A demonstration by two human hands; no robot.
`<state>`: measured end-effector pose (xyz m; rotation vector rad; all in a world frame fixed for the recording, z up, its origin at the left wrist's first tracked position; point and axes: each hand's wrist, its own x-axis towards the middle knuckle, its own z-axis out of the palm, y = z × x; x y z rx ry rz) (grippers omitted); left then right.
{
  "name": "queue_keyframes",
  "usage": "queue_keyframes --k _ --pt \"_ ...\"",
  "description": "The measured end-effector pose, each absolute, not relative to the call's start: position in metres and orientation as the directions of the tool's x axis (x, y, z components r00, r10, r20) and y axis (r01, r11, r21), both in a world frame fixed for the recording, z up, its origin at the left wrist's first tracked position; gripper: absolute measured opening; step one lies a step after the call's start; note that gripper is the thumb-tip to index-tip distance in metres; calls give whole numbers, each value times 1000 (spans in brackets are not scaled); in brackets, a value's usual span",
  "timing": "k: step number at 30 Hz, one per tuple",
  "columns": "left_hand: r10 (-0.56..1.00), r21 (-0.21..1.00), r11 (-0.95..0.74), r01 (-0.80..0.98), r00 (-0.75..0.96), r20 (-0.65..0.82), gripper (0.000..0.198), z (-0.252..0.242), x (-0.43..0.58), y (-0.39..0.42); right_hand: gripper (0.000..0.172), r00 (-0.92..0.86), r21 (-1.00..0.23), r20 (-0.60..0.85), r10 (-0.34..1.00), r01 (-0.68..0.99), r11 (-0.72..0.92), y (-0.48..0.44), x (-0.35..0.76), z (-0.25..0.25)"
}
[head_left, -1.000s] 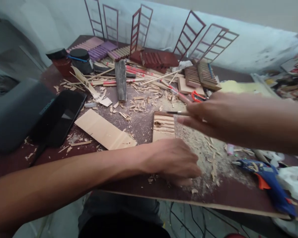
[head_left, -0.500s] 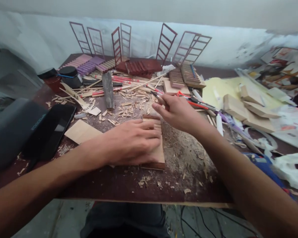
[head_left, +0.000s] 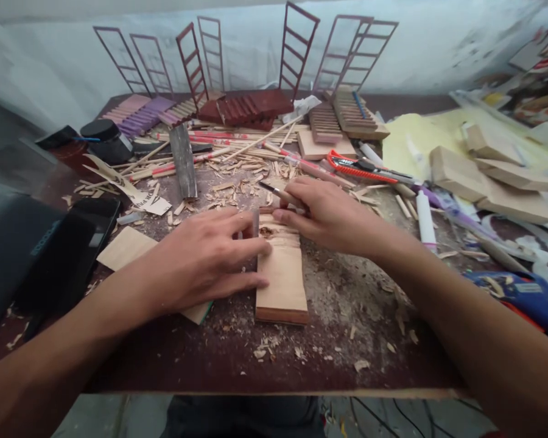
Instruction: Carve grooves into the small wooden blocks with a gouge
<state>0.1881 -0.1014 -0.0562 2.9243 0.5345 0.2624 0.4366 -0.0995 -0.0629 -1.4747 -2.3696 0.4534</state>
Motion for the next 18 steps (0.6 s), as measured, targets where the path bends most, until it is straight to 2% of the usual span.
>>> queue_keyframes --k 4,6,8,11,13,16,18 --pt "378 180 -920 348 910 169 32 -59 188 -99 38 -413 -452 100 905 792 411 -97 442 -62" --pt "389 203 -914 352 902 185 30 -59 187 -98 40 -384 -536 96 918 758 373 -98 442 -59" --pt "413 257 -898 358 886 210 28 -58 188 -99 32 -346 -652 98 933 686 323 -101 439 -56" --pt "506 429 -824 369 821 265 29 -56 192 -106 18 -312 -805 78 947 540 244 -107 432 -53" --pt "622 613 -699 367 736 268 47 -56 197 -112 14 -277 -865 100 956 451 221 -110 426 -52" --pt "751 844 -454 284 632 191 83 -56 203 -118 15 -102 -888 267 958 361 286 -112 422 -50" --pt "711 905 -362 225 694 111 84 -58 205 -118 18 76 -854 434 898 352 383 -111 424 -51"
